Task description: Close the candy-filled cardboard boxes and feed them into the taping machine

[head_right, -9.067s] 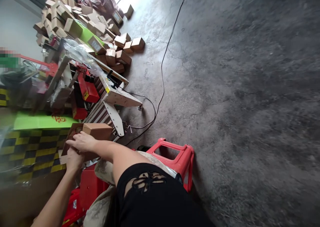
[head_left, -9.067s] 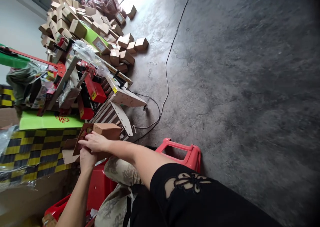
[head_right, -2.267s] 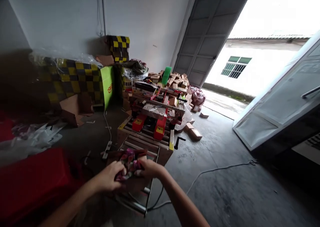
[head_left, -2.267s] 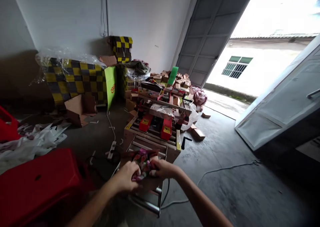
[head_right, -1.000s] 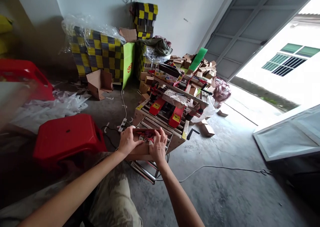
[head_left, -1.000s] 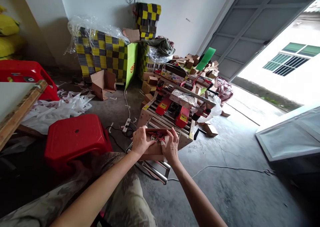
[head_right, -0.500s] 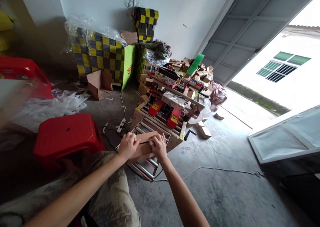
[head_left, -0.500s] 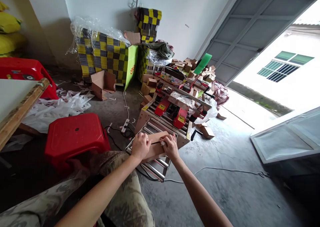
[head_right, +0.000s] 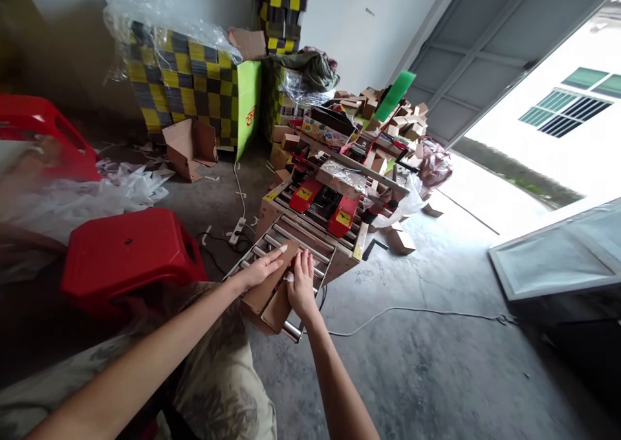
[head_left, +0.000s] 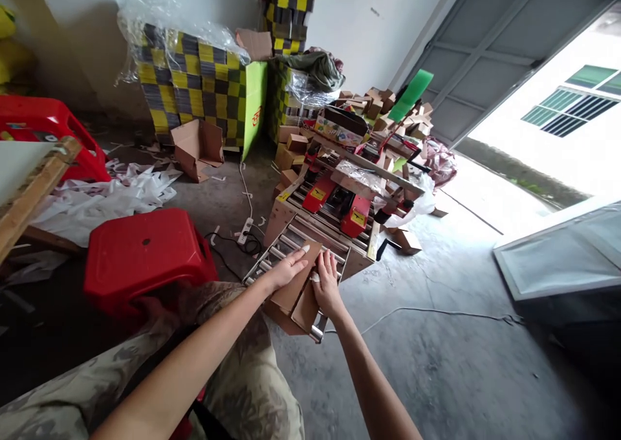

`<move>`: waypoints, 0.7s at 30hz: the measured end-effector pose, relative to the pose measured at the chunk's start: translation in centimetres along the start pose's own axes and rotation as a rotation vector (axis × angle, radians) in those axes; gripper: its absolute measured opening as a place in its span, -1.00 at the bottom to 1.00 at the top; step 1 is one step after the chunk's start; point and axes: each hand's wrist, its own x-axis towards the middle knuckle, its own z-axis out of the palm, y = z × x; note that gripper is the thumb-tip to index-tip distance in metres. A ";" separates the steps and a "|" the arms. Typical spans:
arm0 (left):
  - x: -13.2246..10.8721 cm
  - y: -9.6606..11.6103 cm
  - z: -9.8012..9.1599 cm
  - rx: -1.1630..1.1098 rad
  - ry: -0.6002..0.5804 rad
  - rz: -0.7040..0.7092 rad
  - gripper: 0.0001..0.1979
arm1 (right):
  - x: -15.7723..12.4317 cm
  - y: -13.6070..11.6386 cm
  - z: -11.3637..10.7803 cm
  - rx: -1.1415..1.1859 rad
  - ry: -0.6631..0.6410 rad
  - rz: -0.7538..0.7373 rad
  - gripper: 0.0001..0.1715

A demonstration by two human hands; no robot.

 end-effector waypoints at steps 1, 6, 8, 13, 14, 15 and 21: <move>0.4 -0.3 0.5 0.011 0.001 -0.003 -0.50 | 0.2 0.1 -0.4 0.027 -0.004 0.006 -0.30; 0.0 -1.0 2.3 0.250 0.080 0.061 -0.50 | 1.4 0.8 -1.5 0.285 -0.049 0.067 -0.22; -0.3 -0.8 2.4 0.327 0.101 0.060 -0.50 | 1.4 0.5 -1.7 0.317 -0.029 0.085 -0.23; -0.4 -0.7 2.4 0.328 0.099 0.017 -0.55 | -2.3 -3.8 -2.1 0.052 -0.108 -0.032 -0.03; -0.2 -0.7 2.4 0.293 0.091 0.019 -0.56 | -3.3 -4.9 -2.1 -0.009 -0.147 -0.065 0.07; 0.1 -0.7 2.4 0.252 0.085 0.021 -0.57 | -4.2 -5.8 -2.0 -0.063 -0.176 -0.082 0.16; 2.0 -0.8 2.3 -0.030 0.203 -0.009 -0.55 | -1.8 -3.9 -2.0 -0.246 -0.193 -0.102 0.10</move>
